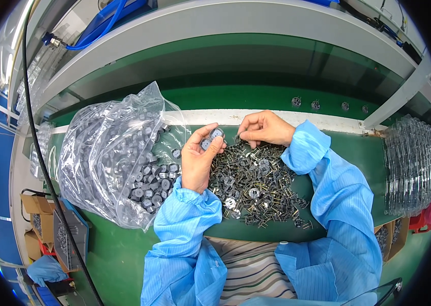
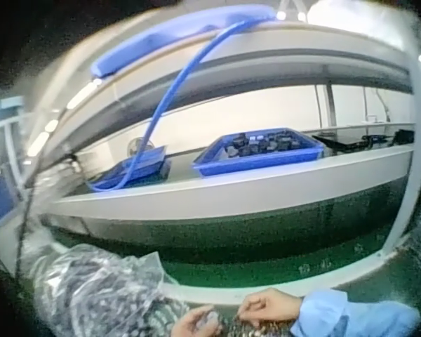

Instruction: The person assembles small plastic housings, metal washers, and small pins by hand at a factory workstation, placing the finished assemblies into assembly trays.

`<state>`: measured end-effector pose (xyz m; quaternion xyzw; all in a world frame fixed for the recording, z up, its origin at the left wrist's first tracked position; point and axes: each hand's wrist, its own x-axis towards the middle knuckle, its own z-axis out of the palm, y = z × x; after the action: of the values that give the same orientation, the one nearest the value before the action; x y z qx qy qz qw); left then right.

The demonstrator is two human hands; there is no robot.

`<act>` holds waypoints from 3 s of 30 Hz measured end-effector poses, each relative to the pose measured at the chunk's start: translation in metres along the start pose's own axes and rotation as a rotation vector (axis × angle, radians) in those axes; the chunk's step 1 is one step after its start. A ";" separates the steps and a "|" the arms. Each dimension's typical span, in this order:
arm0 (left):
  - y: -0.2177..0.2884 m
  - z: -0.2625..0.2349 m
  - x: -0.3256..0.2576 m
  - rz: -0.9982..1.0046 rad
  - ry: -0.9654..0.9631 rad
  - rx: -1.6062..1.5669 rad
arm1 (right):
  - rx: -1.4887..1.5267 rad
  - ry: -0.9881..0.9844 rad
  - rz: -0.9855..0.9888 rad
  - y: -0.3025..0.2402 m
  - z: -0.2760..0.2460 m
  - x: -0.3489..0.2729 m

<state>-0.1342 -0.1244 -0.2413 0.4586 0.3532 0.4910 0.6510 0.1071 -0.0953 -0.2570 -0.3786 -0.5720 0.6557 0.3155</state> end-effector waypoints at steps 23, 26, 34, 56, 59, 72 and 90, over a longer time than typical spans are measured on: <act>-0.014 0.009 0.000 0.250 0.040 0.582 | -0.615 0.337 -0.261 -0.001 -0.003 0.002; -0.014 0.010 -0.003 0.318 0.049 0.716 | -0.370 0.263 -0.353 -0.012 0.013 -0.005; -0.010 0.012 -0.005 0.274 -0.039 0.778 | -0.849 0.280 -0.733 -0.025 0.039 -0.012; -0.019 0.003 0.000 0.218 0.012 0.361 | -1.036 0.728 -0.469 0.001 -0.039 0.000; -0.018 -0.003 0.002 0.117 0.024 0.165 | -1.319 0.849 -0.308 0.012 -0.076 -0.006; -0.016 0.008 0.000 0.101 -0.069 0.211 | -0.961 -0.005 -0.212 -0.009 -0.011 -0.010; -0.019 0.010 -0.001 0.394 -0.008 0.686 | -0.465 0.204 -0.294 -0.017 0.005 -0.011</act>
<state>-0.1191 -0.1299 -0.2554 0.7104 0.3995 0.4581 0.3548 0.1080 -0.1047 -0.2380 -0.4179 -0.7210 0.4127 0.3676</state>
